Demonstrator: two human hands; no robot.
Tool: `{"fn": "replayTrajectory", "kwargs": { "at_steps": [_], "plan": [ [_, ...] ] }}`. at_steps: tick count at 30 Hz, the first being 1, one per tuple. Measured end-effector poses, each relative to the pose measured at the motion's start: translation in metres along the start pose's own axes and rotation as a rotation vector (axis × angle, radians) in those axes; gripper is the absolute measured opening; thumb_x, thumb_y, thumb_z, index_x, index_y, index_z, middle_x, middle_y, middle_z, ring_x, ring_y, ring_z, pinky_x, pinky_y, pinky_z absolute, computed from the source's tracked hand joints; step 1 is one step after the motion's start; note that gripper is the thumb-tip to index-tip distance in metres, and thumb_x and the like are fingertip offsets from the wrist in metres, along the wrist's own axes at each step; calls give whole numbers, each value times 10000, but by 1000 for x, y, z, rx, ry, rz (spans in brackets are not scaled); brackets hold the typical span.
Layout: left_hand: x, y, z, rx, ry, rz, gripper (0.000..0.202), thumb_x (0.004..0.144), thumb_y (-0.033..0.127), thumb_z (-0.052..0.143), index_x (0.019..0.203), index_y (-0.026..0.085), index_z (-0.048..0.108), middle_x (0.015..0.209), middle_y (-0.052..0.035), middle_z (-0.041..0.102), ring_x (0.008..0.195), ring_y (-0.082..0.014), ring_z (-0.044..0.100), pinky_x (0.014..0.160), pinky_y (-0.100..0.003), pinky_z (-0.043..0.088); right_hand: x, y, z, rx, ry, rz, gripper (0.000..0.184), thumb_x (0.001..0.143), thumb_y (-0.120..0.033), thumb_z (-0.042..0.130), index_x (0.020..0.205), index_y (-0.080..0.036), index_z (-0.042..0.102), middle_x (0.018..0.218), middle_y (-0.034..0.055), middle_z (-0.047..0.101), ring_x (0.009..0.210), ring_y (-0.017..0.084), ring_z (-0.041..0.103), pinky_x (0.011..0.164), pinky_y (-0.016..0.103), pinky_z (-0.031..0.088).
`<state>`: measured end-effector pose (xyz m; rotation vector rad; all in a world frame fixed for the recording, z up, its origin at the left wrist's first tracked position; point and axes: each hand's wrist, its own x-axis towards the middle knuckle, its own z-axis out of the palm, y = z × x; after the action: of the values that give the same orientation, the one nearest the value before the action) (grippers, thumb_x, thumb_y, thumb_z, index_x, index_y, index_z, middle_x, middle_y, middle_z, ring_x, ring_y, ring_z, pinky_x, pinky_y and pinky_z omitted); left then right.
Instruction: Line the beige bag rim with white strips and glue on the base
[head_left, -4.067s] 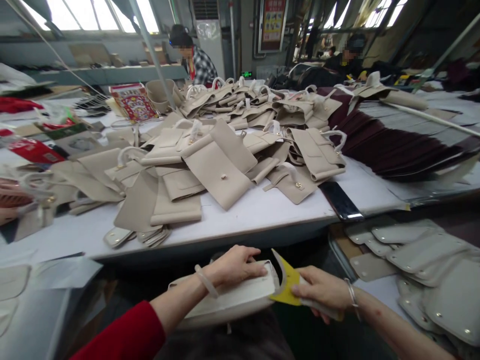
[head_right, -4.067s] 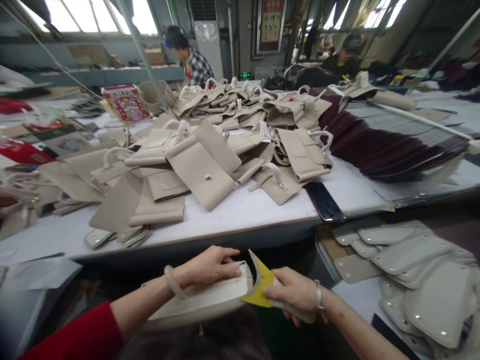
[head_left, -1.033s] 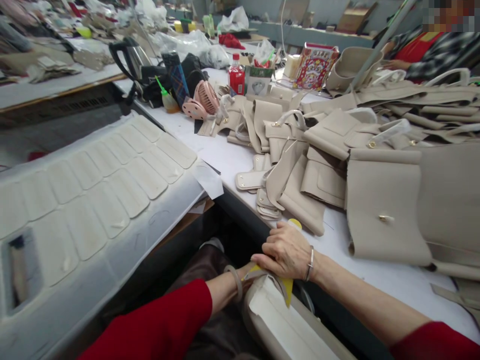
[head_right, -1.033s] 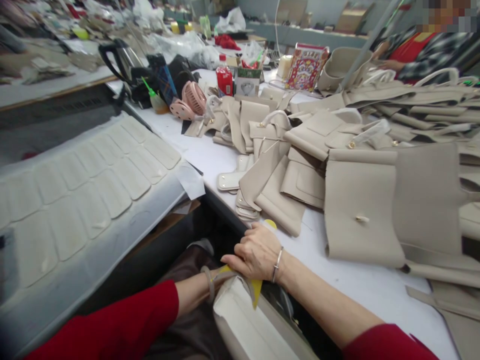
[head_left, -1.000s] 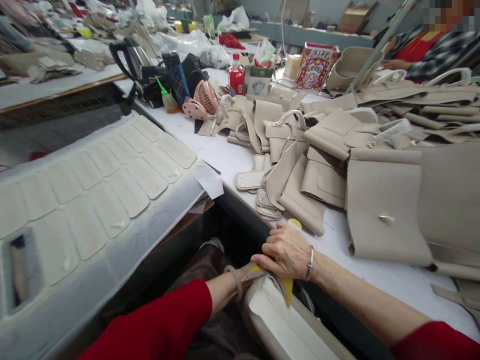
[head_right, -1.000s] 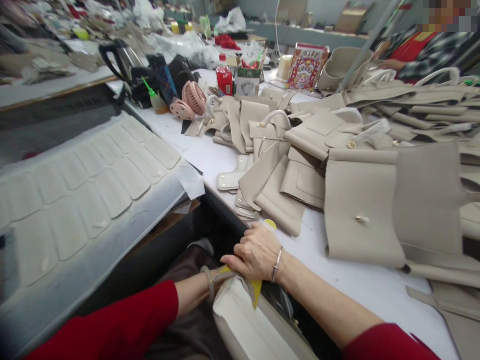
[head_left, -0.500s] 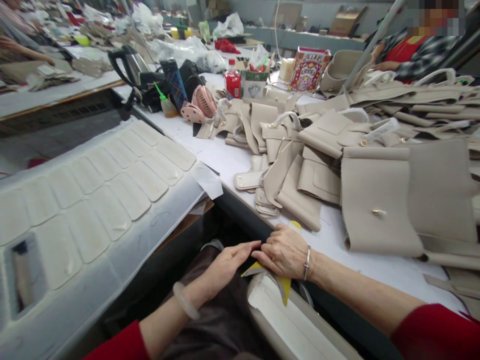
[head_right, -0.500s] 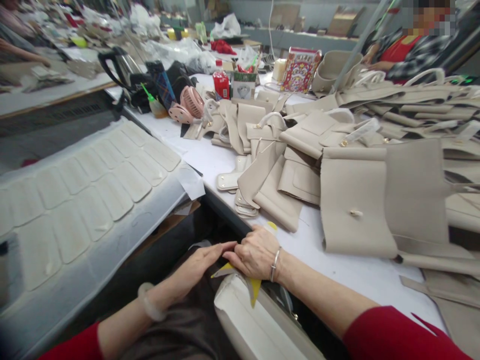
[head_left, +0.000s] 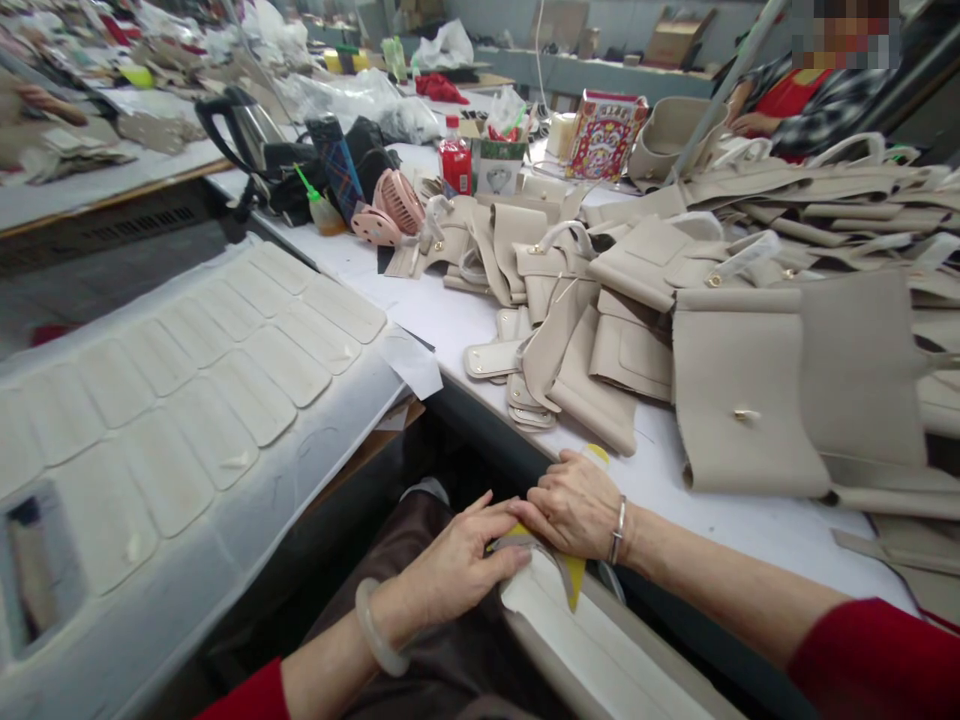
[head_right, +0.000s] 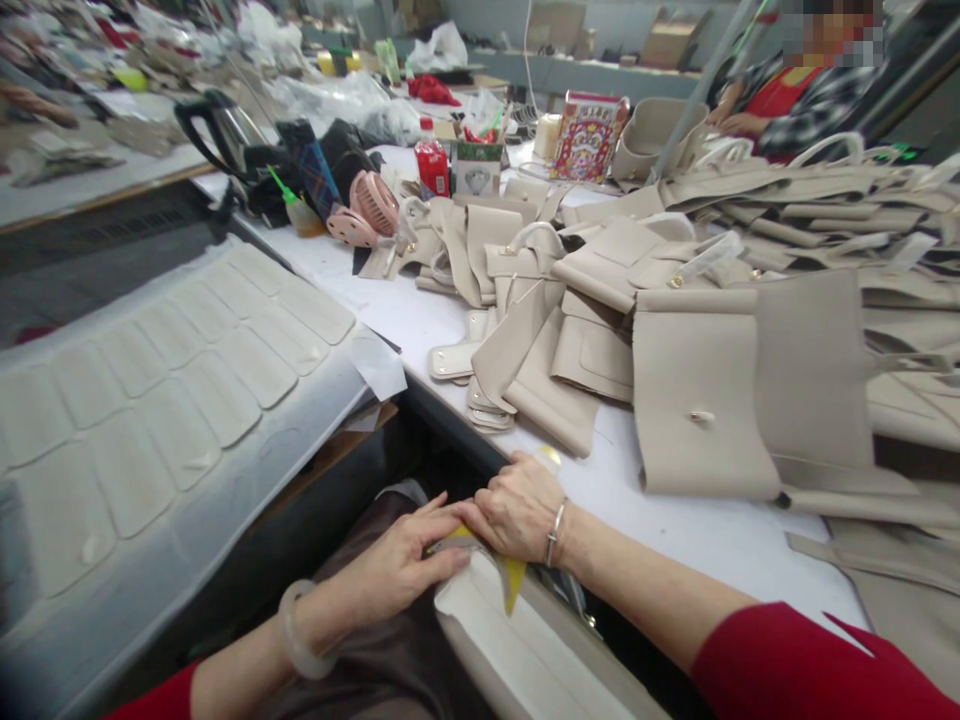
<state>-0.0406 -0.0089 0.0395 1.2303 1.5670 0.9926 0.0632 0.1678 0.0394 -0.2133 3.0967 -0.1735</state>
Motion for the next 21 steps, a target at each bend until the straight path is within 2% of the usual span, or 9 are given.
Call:
{"fn": "replayTrajectory", "kwargs": {
  "at_steps": [3, 7, 10, 12, 14, 16, 19, 21],
  "plan": [
    [-2, 1, 2, 122, -12, 22, 199, 916, 260, 535, 1051, 235, 678, 1179, 15, 678, 1267, -174, 505, 1214, -372, 106, -6, -4, 1, 21, -4, 22, 524, 1002, -402, 272, 635, -201, 589, 586, 30, 659, 538, 142, 507, 622, 375, 127],
    [-7, 1, 6, 215, 27, 74, 240, 937, 279, 485, 1038, 231, 696, 1158, -34, 693, 1315, -213, 470, 1211, -408, 103, -14, -15, 1, 55, -43, 101, 544, 1007, -387, 254, 648, -193, 613, 603, 41, 671, 560, 140, 531, 623, 372, 139],
    [-7, -1, 6, 98, 20, 70, 286, 959, 328, 441, 1036, 259, 707, 1080, -11, 714, 1185, -219, 574, 1205, -426, 89, -19, -24, 0, 81, -88, 209, 555, 1006, -415, 256, 658, -190, 625, 639, 56, 691, 599, 149, 574, 631, 367, 166],
    [-4, -3, 5, -71, -17, -5, 360, 966, 406, 406, 1006, 248, 726, 981, 2, 732, 1029, -219, 639, 1189, -442, 147, -24, -29, -2, 95, -114, 292, 561, 1005, -435, 257, 668, -197, 638, 664, 52, 707, 623, 149, 602, 634, 355, 197],
    [1, -7, 4, -267, -37, -112, 486, 967, 494, 344, 1011, 217, 741, 956, -15, 740, 1018, -239, 639, 1136, -436, 274, -34, -33, -3, 92, -118, 398, 591, 1010, -443, 231, 659, -208, 645, 673, 40, 718, 639, 147, 626, 632, 338, 229],
    [8, -9, 4, -396, -55, -165, 540, 950, 543, 350, 1063, 182, 736, 1009, -46, 741, 1097, -268, 607, 1047, -406, 387, -53, -36, -4, 65, -104, 540, 639, 1014, -443, 180, 647, -211, 649, 675, 54, 724, 636, 165, 645, 615, 331, 248],
    [17, -11, 6, -412, -119, -146, 476, 877, 532, 521, 1096, 162, 726, 1087, -64, 730, 1074, -281, 615, 960, -378, 446, -95, -33, -7, 47, -124, 818, 647, 1000, -460, 152, 736, -216, 690, 703, 101, 732, 628, 226, 658, 577, 332, 263],
    [20, -11, 6, -371, -136, -127, 450, 845, 511, 573, 1081, 163, 733, 1123, -67, 720, 1062, -282, 621, 947, -371, 450, -125, -29, -13, 142, -154, 997, 595, 975, -504, 201, 803, -230, 700, 755, 104, 736, 667, 248, 659, 579, 328, 307]
  ]
}}
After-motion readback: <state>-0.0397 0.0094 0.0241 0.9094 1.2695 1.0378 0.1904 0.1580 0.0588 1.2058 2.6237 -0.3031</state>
